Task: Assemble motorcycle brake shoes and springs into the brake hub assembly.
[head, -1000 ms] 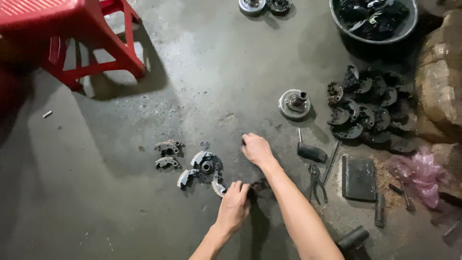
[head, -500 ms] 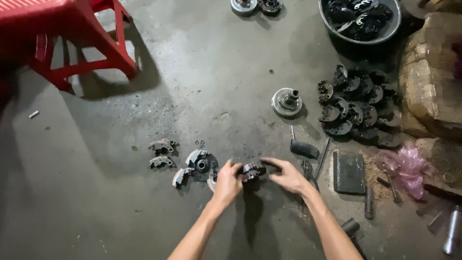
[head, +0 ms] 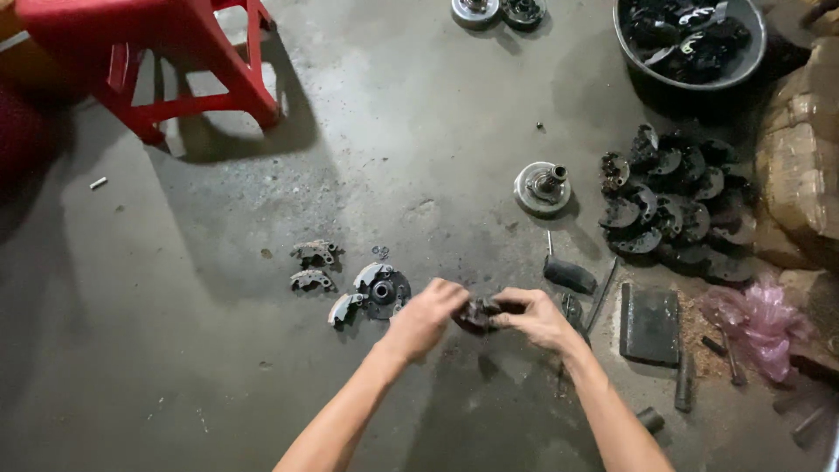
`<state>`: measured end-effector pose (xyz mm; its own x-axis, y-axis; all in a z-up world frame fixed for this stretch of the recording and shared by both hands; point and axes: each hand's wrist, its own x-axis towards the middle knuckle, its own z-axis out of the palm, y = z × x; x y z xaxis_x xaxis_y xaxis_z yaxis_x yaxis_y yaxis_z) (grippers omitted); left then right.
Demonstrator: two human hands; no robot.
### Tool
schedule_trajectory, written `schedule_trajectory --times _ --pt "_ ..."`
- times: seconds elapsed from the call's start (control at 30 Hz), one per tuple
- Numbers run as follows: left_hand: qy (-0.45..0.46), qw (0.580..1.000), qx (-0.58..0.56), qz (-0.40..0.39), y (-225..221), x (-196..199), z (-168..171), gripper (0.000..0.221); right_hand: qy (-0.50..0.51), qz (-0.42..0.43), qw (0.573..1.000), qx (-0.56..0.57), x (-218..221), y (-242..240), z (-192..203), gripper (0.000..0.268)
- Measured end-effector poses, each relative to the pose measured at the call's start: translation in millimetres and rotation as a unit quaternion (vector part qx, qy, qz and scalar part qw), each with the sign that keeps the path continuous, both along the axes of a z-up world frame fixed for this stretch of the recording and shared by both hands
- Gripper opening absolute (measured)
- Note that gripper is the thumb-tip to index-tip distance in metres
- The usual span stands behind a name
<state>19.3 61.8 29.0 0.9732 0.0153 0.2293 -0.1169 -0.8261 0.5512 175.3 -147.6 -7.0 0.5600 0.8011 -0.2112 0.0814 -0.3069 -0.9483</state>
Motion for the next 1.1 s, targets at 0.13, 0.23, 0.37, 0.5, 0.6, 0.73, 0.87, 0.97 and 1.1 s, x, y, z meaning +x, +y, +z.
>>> schedule_trajectory --times 0.13,0.23,0.37,0.5,0.6,0.73,0.87,0.97,1.1 --pt "-0.036 0.989 0.123 -0.078 -6.7 5.8 15.1 0.029 0.182 0.052 0.982 -0.008 2.4 -12.1 -32.7 0.022" --pt "-0.081 0.987 0.083 -0.110 -10.6 2.5 25.0 0.032 0.270 0.077 0.960 0.014 3.7 -17.7 -61.4 0.027" --pt "-0.002 0.995 -0.089 -0.033 -6.3 1.9 -2.3 0.041 0.177 -0.013 0.984 -0.029 13.3 -11.1 -43.0 0.038" --pt "0.165 0.964 -0.148 0.148 -17.6 19.2 -82.3 0.027 -0.074 -0.059 0.990 -0.105 8.5 28.0 -36.1 0.045" --pt "0.207 0.897 -0.293 0.256 -25.1 23.0 -80.0 0.020 -0.117 -0.035 0.982 -0.144 12.5 42.9 -56.5 0.045" --pt "0.217 0.847 -0.389 0.290 -17.5 14.6 -98.4 0.031 -0.003 -0.031 0.996 -0.089 16.6 40.6 -54.5 0.047" --pt "0.101 0.959 -0.157 0.212 -18.9 16.2 -38.5 0.029 0.135 -0.099 0.986 -0.002 17.9 28.6 -68.0 0.046" --pt "0.088 0.985 -0.087 0.122 -15.4 18.2 -20.4 0.026 0.228 -0.115 0.966 0.042 -1.1 18.4 -96.4 0.043" --pt "0.171 0.975 -0.091 0.112 -16.7 23.7 -68.5 0.032 0.153 -0.153 0.970 0.114 -4.2 31.5 -82.8 0.046"
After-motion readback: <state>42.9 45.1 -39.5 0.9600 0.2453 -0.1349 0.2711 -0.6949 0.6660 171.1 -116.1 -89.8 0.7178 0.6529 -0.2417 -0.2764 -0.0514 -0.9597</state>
